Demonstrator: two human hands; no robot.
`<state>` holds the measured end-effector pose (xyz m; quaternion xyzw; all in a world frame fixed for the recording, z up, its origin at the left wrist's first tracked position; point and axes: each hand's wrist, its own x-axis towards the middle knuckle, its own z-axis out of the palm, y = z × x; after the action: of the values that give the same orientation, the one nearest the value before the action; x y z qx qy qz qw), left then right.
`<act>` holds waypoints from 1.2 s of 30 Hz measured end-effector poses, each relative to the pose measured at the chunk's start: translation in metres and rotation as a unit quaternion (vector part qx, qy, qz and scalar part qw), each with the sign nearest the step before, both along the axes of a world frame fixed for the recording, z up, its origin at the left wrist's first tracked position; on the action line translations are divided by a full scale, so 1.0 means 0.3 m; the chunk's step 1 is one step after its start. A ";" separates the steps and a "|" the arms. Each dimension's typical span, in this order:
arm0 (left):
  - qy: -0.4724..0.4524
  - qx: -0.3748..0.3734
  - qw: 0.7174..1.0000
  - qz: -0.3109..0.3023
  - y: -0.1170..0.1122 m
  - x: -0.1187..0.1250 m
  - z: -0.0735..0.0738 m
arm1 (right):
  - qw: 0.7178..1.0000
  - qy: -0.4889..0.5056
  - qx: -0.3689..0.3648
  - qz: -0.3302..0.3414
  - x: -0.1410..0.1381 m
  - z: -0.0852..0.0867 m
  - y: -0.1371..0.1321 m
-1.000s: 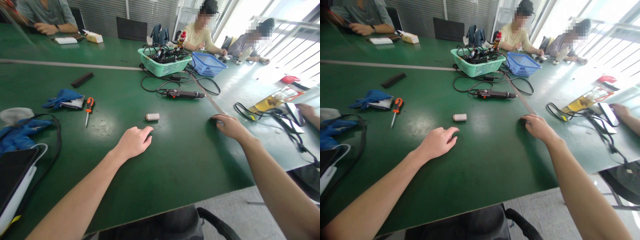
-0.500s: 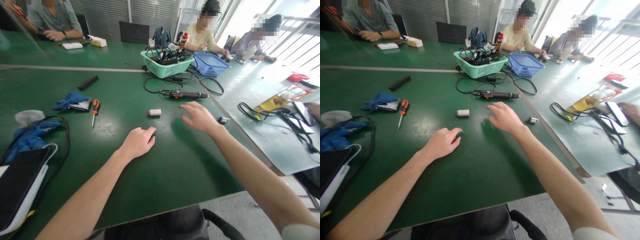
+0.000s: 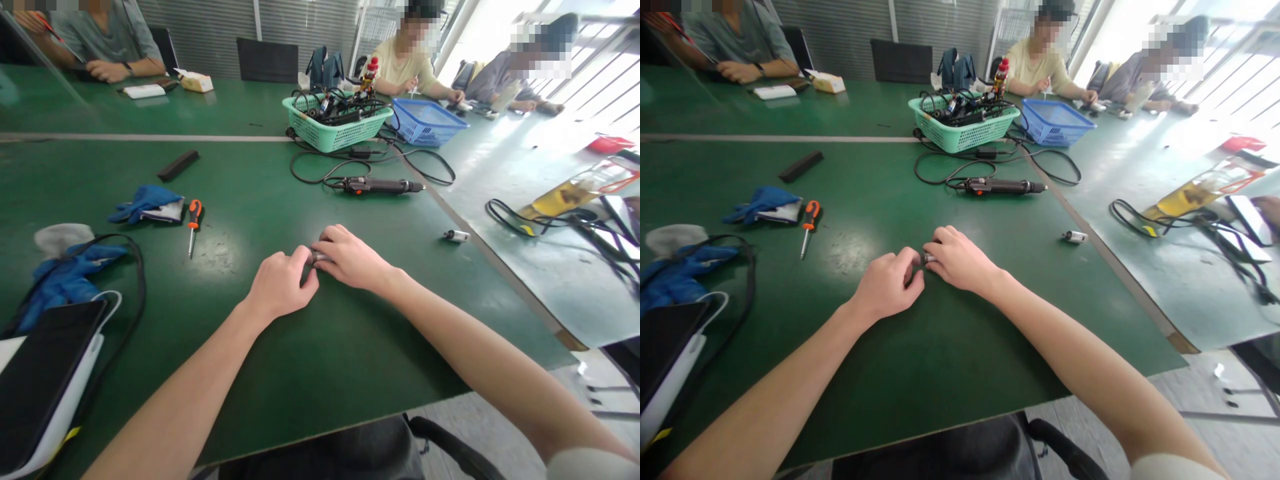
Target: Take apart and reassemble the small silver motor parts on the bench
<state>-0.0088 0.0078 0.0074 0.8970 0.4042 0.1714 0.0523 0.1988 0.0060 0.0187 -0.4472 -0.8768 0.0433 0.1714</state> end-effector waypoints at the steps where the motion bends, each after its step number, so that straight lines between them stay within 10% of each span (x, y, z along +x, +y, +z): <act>1: -0.007 -0.003 1.000 0.004 -0.002 0.000 0.003 | 1.000 0.009 -0.012 0.010 0.003 0.003 -0.036; 36: 0.092 0.011 0.996 -0.019 -0.008 0.058 -0.008 | 0.993 0.111 -0.017 -0.032 0.050 -0.084 -0.136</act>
<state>0.0087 0.0055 0.0050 0.9170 0.3881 0.0917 0.0081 0.2138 -0.0348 -0.0065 -0.4702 -0.8369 0.1022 0.2611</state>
